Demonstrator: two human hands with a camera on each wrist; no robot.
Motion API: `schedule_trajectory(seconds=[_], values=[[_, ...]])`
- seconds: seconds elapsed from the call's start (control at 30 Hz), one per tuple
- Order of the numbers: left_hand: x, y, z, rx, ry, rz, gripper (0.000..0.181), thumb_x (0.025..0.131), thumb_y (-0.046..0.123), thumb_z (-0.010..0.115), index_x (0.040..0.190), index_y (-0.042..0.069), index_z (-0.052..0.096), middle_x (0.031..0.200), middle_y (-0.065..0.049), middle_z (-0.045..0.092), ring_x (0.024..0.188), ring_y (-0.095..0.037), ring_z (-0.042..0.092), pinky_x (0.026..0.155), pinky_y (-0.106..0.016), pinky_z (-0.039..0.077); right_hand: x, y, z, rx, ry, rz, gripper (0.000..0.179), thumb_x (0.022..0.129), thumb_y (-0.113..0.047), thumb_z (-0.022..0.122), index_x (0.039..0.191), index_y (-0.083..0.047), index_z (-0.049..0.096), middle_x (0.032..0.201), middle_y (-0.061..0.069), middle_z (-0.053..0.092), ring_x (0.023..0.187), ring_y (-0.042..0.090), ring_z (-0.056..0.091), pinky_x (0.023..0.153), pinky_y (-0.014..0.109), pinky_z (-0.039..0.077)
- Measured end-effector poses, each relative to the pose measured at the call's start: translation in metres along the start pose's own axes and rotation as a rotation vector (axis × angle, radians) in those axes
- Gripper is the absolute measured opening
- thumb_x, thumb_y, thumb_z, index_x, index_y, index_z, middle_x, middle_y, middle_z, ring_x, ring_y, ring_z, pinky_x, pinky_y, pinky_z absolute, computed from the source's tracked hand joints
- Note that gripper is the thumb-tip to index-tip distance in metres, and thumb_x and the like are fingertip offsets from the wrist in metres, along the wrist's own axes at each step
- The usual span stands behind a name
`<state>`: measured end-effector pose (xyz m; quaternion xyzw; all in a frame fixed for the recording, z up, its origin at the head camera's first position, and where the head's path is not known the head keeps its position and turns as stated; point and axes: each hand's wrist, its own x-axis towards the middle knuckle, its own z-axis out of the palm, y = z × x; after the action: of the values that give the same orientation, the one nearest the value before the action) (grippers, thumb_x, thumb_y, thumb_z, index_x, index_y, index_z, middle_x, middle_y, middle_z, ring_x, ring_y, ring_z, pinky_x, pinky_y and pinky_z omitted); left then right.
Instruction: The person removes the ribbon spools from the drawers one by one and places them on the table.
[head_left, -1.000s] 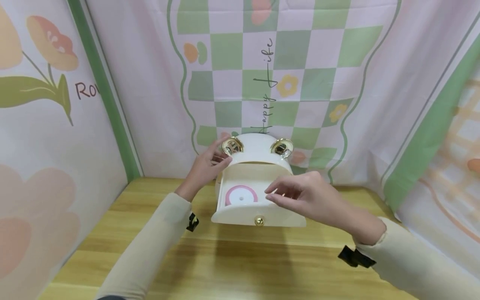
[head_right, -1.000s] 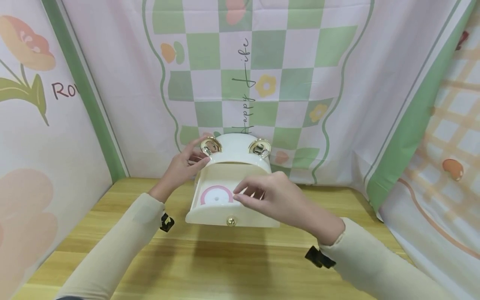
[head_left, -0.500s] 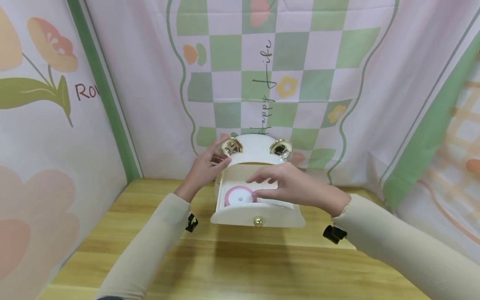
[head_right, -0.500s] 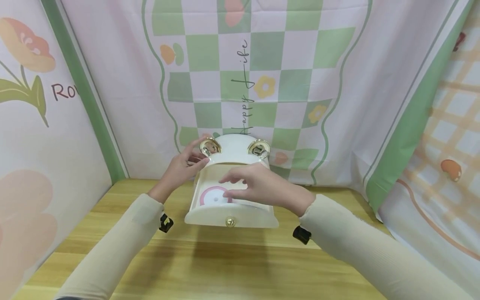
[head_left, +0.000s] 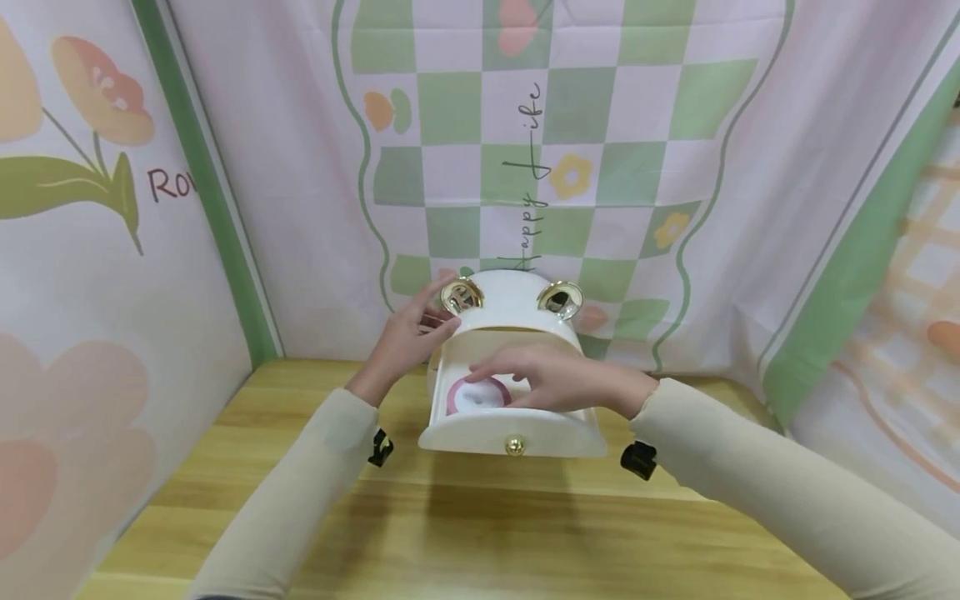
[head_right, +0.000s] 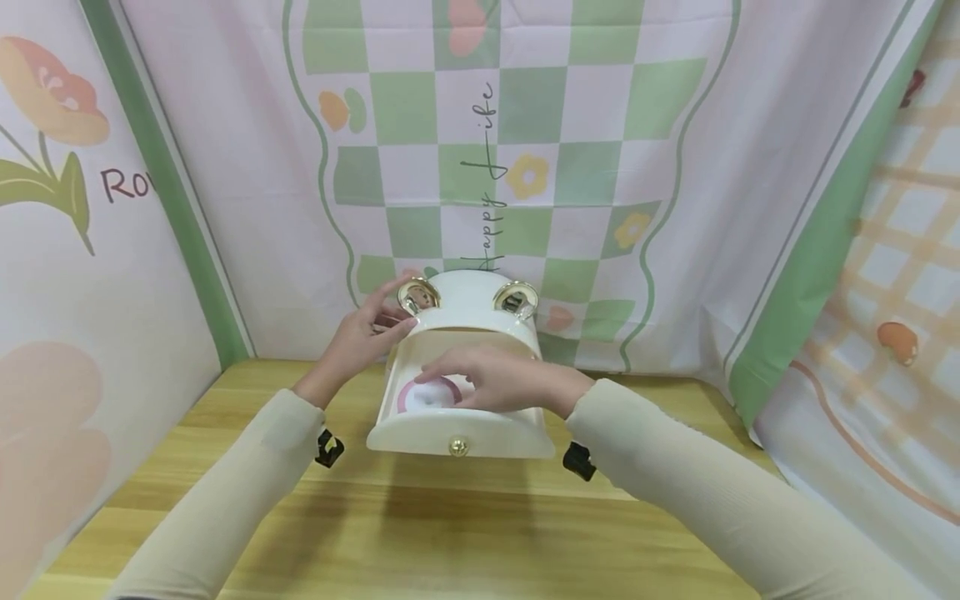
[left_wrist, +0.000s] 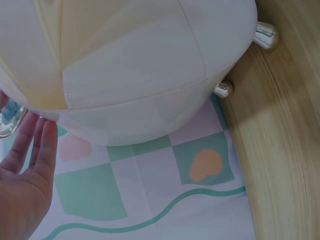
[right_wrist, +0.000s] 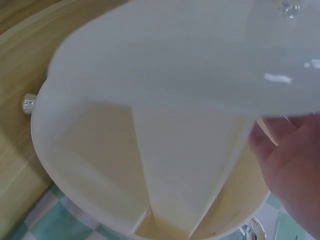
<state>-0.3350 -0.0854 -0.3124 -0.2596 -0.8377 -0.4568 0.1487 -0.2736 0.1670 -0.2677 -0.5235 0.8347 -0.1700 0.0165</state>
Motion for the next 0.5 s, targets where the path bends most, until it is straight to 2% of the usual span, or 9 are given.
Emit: schedule_trajectory(seconds=[0.13, 0.23, 0.4, 0.5], values=[[0.001, -0.001, 0.0, 0.002, -0.002, 0.006, 0.066, 0.099, 0.034, 0.065, 0.152, 0.053, 0.03, 0.112, -0.006, 0.066, 0.101, -0.02, 0.065, 0.089, -0.037, 0.055, 0.005, 0.002, 0.004, 0.015, -0.086, 0.021, 0.049, 0.092, -0.006, 0.064, 0.14, -0.01, 0.06, 0.148, 0.012, 0.051, 0.134, 0.028, 0.049, 0.103, 0.045, 0.046], [0.0, -0.001, 0.0, -0.001, -0.003, 0.004, 0.066, 0.099, 0.034, 0.065, 0.152, 0.053, 0.03, 0.112, -0.005, 0.066, 0.1, -0.02, 0.065, 0.089, -0.037, 0.055, 0.009, 0.002, 0.007, 0.012, -0.111, 0.034, 0.052, 0.09, -0.009, 0.066, 0.142, -0.012, 0.058, 0.151, 0.014, 0.046, 0.138, 0.028, 0.043, 0.11, 0.045, 0.039], [0.0, 0.0, -0.001, -0.003, -0.006, 0.005, 0.067, 0.099, 0.033, 0.065, 0.153, 0.052, 0.03, 0.111, -0.005, 0.066, 0.1, -0.021, 0.065, 0.09, -0.037, 0.055, 0.012, 0.005, 0.011, 0.024, -0.118, 0.038, 0.057, 0.088, -0.018, 0.073, 0.142, -0.012, 0.057, 0.151, 0.015, 0.045, 0.139, 0.027, 0.043, 0.112, 0.045, 0.037], [-0.001, 0.0, -0.001, 0.002, -0.006, 0.008, 0.067, 0.099, 0.034, 0.065, 0.153, 0.052, 0.03, 0.111, -0.005, 0.066, 0.101, -0.021, 0.065, 0.09, -0.037, 0.055, 0.013, 0.006, 0.013, 0.035, -0.106, 0.03, 0.056, 0.089, -0.017, 0.074, 0.142, -0.012, 0.057, 0.147, 0.012, 0.051, 0.133, 0.024, 0.049, 0.108, 0.043, 0.042]])
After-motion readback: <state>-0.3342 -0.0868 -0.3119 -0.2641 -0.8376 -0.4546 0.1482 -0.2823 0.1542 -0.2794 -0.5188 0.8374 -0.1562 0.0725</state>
